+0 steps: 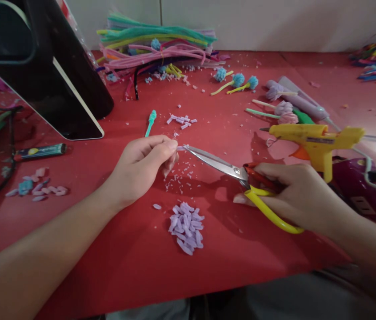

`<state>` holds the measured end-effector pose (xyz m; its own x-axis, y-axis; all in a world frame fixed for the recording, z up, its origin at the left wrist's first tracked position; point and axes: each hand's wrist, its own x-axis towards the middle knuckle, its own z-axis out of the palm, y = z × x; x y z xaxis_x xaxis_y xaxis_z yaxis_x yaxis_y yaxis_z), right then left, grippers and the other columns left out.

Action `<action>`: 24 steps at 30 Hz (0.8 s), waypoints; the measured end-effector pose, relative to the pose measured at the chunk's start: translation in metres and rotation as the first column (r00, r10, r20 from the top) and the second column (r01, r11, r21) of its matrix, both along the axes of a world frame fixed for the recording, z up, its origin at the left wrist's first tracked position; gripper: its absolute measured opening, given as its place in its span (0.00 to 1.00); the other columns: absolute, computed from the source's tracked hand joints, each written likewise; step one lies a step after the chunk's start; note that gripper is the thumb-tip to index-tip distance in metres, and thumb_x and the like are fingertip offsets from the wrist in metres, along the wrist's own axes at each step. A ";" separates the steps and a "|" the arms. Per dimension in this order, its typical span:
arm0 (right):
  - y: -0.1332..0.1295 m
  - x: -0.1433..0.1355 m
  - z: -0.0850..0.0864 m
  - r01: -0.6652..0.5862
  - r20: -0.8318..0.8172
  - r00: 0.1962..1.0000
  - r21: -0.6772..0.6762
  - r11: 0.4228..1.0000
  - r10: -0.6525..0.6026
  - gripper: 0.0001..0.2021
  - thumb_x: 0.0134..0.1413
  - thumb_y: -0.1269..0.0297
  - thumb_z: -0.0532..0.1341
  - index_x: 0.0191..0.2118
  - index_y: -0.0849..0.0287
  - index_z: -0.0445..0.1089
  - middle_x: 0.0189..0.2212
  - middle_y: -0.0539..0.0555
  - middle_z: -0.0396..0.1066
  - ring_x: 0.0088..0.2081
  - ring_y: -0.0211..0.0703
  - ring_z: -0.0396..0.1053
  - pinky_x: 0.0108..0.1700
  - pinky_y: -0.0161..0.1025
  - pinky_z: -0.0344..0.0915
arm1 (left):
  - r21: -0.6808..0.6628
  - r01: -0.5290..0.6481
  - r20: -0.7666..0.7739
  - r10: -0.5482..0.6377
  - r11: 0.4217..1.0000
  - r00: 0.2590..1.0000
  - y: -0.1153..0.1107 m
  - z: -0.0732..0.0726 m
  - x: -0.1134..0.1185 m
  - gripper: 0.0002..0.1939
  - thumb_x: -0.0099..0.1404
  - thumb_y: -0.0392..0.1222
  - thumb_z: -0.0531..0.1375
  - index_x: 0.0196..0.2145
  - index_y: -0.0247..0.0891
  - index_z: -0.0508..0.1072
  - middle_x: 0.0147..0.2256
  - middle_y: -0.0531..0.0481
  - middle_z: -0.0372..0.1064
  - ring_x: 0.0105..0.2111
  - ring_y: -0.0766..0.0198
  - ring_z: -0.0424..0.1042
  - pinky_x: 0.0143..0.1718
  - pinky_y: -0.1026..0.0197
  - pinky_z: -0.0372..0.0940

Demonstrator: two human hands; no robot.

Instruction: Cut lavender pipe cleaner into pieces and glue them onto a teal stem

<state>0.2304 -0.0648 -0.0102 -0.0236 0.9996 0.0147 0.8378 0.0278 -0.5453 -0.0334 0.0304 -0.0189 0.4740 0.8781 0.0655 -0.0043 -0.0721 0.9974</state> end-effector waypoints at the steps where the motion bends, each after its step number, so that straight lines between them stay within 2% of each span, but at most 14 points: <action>1: 0.000 0.000 0.000 0.002 0.000 1.000 0.000 1.000 -0.002 0.32 0.44 0.34 0.66 0.20 0.55 0.49 0.18 0.44 0.46 0.22 0.33 0.45 0.22 0.34 0.45 | -0.002 -0.005 -0.008 0.005 1.000 1.000 0.000 0.000 0.000 0.18 0.69 0.41 0.57 0.21 0.38 0.66 0.23 0.52 0.62 0.24 0.67 0.62 0.28 0.60 0.59; 13: 0.000 -0.001 0.001 -0.004 0.016 1.000 0.010 1.000 0.004 0.32 0.44 0.34 0.66 0.20 0.55 0.51 0.18 0.43 0.45 0.22 0.33 0.45 0.21 0.34 0.46 | 0.012 0.004 -0.006 -0.004 1.000 1.000 0.000 -0.001 0.000 0.18 0.70 0.41 0.57 0.21 0.38 0.66 0.22 0.52 0.61 0.24 0.67 0.62 0.28 0.61 0.59; 24: 0.000 -0.001 0.000 0.008 0.012 1.000 0.009 1.000 -0.008 0.32 0.43 0.33 0.66 0.19 0.55 0.51 0.17 0.44 0.46 0.22 0.33 0.44 0.21 0.33 0.45 | 0.038 -0.044 -0.065 0.046 0.998 0.997 -0.001 0.002 0.001 0.18 0.68 0.41 0.56 0.20 0.38 0.64 0.22 0.52 0.61 0.24 0.68 0.62 0.28 0.62 0.60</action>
